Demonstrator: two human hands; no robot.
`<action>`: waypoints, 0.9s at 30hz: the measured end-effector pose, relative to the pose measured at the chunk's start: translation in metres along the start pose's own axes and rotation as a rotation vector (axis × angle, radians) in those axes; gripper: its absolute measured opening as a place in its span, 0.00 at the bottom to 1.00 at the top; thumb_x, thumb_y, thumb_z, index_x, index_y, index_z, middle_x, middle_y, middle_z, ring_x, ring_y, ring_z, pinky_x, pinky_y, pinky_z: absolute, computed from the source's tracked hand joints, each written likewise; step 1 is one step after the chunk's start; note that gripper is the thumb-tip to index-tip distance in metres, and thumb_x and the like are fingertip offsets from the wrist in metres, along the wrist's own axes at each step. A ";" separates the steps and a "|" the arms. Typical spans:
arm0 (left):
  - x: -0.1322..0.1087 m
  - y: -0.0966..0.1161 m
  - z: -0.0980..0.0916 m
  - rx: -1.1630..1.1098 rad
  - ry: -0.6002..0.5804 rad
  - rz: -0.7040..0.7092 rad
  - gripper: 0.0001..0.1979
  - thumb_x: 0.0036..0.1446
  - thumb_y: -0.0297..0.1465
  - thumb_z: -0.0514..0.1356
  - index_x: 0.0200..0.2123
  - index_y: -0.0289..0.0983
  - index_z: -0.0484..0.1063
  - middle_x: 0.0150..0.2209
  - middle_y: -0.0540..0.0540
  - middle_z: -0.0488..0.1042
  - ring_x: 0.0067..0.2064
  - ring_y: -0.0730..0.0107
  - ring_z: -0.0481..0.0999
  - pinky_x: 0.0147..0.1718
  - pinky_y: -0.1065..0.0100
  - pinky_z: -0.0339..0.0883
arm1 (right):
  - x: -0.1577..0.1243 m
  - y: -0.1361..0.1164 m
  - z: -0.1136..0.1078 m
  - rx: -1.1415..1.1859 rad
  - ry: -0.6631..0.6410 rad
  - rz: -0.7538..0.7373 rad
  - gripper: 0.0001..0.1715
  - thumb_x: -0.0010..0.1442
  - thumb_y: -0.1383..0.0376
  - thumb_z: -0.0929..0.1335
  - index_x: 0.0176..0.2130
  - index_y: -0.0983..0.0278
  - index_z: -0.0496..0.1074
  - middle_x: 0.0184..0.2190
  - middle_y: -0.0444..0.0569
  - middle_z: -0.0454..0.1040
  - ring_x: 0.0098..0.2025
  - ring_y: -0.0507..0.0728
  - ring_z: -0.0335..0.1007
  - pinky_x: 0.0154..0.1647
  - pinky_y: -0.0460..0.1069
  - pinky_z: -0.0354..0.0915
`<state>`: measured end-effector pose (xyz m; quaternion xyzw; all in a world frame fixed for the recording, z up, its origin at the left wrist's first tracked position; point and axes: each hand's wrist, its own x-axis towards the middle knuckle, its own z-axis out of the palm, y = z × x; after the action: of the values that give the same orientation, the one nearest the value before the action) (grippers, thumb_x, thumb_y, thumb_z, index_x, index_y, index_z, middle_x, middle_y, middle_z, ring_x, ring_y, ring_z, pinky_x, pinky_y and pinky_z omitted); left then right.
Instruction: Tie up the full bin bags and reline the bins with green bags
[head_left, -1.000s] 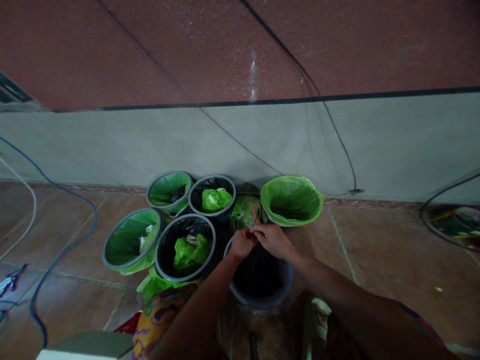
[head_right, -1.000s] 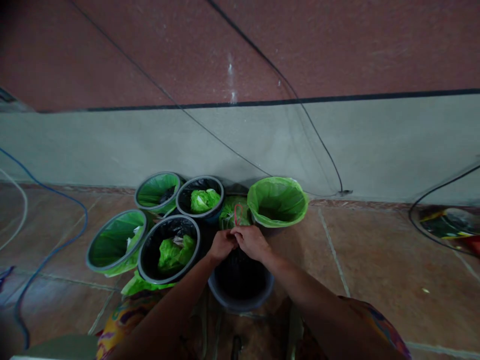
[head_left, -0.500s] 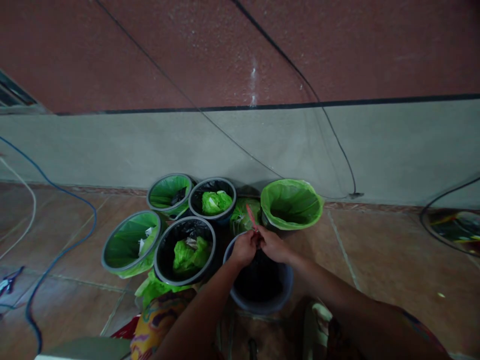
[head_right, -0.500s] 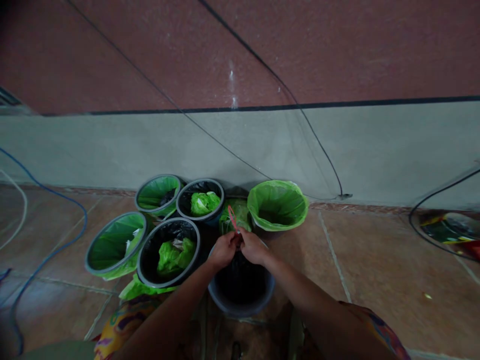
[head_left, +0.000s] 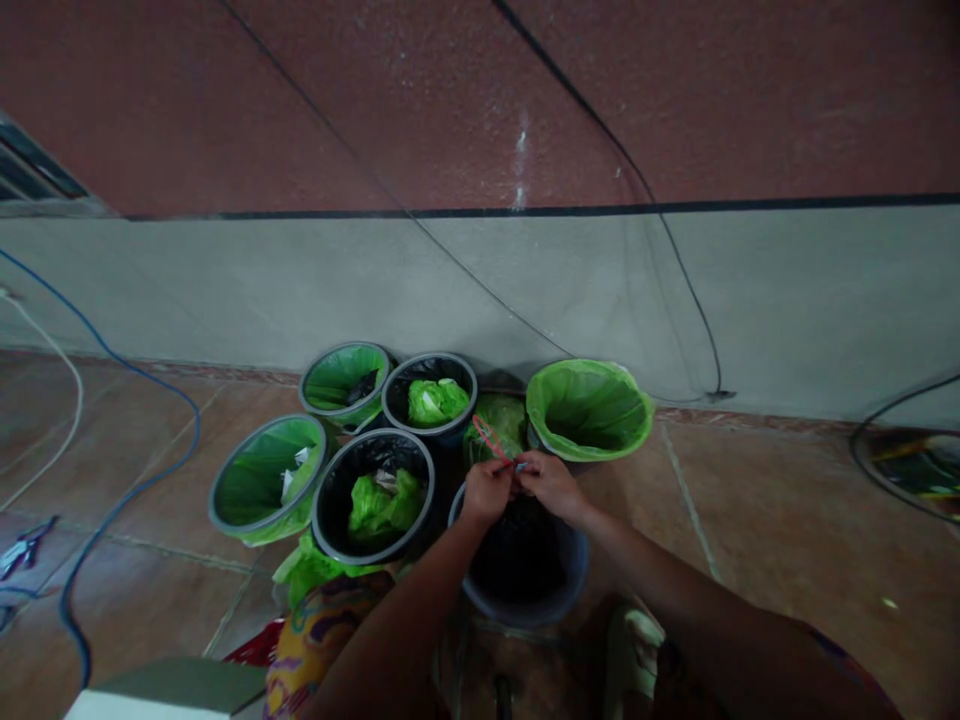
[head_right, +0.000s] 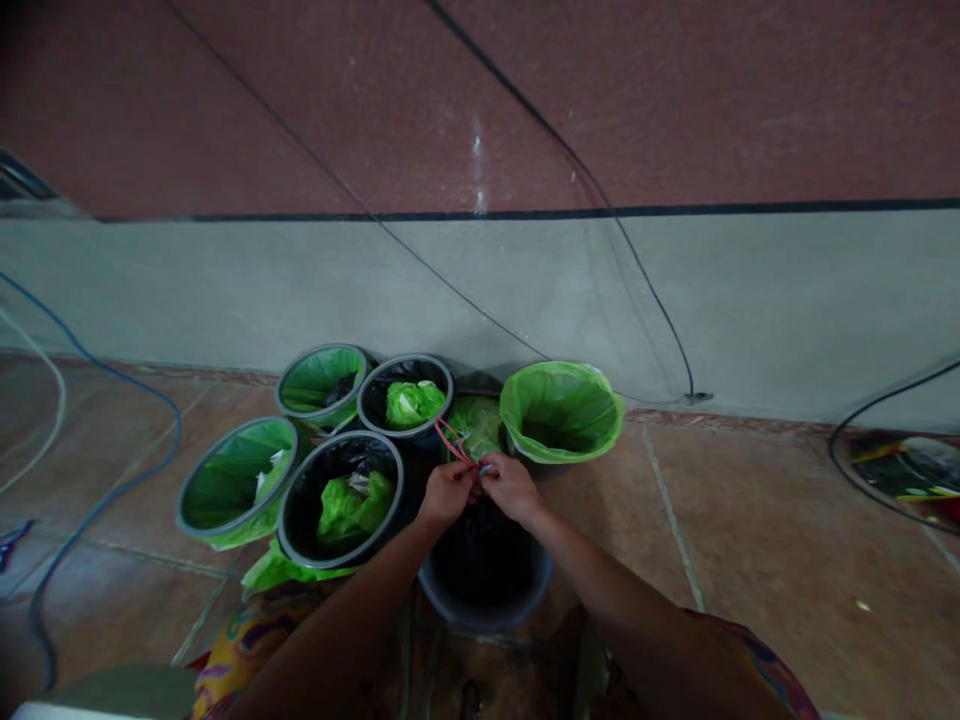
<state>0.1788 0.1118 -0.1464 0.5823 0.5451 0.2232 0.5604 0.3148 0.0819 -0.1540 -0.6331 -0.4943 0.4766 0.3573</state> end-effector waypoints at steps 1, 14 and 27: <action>0.000 0.000 0.000 -0.045 -0.010 -0.031 0.11 0.60 0.28 0.55 0.34 0.34 0.78 0.22 0.51 0.74 0.22 0.76 0.70 0.23 0.74 0.65 | -0.001 0.000 0.001 0.045 0.011 0.031 0.14 0.48 0.67 0.64 0.36 0.64 0.71 0.22 0.42 0.73 0.24 0.52 0.67 0.26 0.45 0.60; -0.005 -0.001 0.001 0.018 0.004 -0.011 0.11 0.59 0.32 0.56 0.35 0.34 0.79 0.19 0.53 0.71 0.18 0.79 0.66 0.20 0.75 0.61 | -0.012 -0.010 -0.005 0.506 -0.244 0.362 0.01 0.47 0.69 0.69 0.25 0.65 0.71 0.23 0.43 0.72 0.25 0.47 0.66 0.28 0.43 0.61; 0.001 -0.005 0.003 -0.147 0.044 -0.314 0.14 0.59 0.29 0.53 0.20 0.35 0.67 0.15 0.53 0.65 0.16 0.78 0.63 0.18 0.74 0.57 | -0.013 -0.007 0.015 -0.536 0.050 -0.114 0.12 0.59 0.72 0.61 0.29 0.63 0.71 0.29 0.49 0.75 0.33 0.54 0.69 0.36 0.48 0.60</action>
<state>0.1797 0.1098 -0.1520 0.4423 0.6236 0.1848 0.6176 0.2976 0.0704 -0.1485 -0.6878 -0.6287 0.2921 0.2154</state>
